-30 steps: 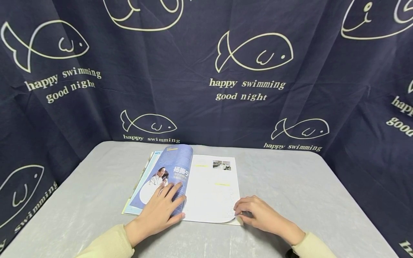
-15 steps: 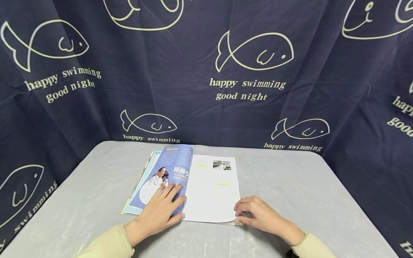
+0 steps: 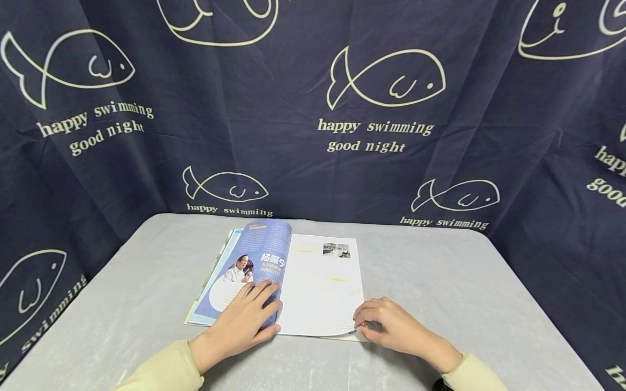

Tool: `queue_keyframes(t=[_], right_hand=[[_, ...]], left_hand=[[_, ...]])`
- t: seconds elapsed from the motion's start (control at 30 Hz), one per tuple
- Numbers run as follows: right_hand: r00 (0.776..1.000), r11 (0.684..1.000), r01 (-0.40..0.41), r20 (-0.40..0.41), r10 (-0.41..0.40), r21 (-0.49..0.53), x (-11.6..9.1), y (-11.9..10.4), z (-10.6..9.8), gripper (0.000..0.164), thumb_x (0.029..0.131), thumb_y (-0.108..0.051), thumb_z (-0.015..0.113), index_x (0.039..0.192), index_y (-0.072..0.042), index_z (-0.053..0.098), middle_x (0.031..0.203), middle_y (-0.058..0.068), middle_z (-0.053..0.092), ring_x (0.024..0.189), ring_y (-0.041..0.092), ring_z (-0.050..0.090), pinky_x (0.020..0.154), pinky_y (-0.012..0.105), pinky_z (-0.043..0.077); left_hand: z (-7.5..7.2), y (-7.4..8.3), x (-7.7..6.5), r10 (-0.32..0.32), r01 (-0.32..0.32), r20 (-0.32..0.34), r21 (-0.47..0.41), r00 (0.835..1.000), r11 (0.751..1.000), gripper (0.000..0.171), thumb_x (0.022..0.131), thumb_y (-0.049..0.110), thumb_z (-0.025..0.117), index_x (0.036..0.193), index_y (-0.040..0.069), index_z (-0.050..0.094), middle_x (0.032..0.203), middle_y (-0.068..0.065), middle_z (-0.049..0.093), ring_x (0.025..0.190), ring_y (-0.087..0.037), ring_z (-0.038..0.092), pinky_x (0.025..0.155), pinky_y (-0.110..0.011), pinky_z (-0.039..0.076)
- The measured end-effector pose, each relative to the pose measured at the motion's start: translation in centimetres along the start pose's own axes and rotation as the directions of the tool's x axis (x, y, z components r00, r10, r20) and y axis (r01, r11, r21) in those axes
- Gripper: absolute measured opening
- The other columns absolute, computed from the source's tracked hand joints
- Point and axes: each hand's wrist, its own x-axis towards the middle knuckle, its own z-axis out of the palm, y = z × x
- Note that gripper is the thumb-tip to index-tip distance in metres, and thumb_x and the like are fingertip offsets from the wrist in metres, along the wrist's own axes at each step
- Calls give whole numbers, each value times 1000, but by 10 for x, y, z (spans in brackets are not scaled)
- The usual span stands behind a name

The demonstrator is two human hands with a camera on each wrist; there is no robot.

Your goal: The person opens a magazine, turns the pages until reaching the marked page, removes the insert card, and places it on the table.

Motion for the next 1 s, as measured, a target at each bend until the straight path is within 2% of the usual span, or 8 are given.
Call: queue_keyframes(t=[0.27, 0.47, 0.7, 1.0], right_hand=[[1000, 1000, 3, 0, -3, -15, 1, -2, -1, 4, 81, -16, 65, 79, -19, 68, 88, -10, 66, 83, 5, 59, 74, 26, 45], [1000, 999, 20, -23, -21, -33, 3, -4, -1, 6, 77, -12, 68, 77, -18, 67, 86, -10, 66, 82, 5, 59, 73, 26, 44], [998, 999, 35, -49, -37, -22, 5, -4, 0, 13, 72, -9, 70, 74, -20, 64, 84, -12, 65, 81, 4, 58, 72, 25, 43], [998, 999, 10, -58, -7, 48, 5, -3, -1, 17, 71, -8, 72, 75, -20, 61, 83, -11, 65, 77, 2, 57, 70, 22, 43]], left_hand=[[1, 0, 0, 20, -20, -6, -4, 1000, 1000, 33, 82, 44, 59, 103, 18, 59, 128, -10, 52, 119, -29, 48, 95, -49, 36], [-1, 1, 0, 8, -8, 12, 17, 1000, 1000, 33, 83, 45, 58, 103, 19, 58, 126, -8, 52, 115, -30, 50, 89, -48, 38], [-2, 2, 0, -7, 7, 37, 8, 999, 1000, 32, 84, 46, 57, 104, 20, 58, 125, -7, 52, 115, -30, 49, 88, -48, 39], [-1, 2, 0, -14, 13, 50, 9, 999, 1000, 35, 84, 49, 55, 105, 21, 57, 124, -6, 52, 115, -30, 49, 87, -49, 40]])
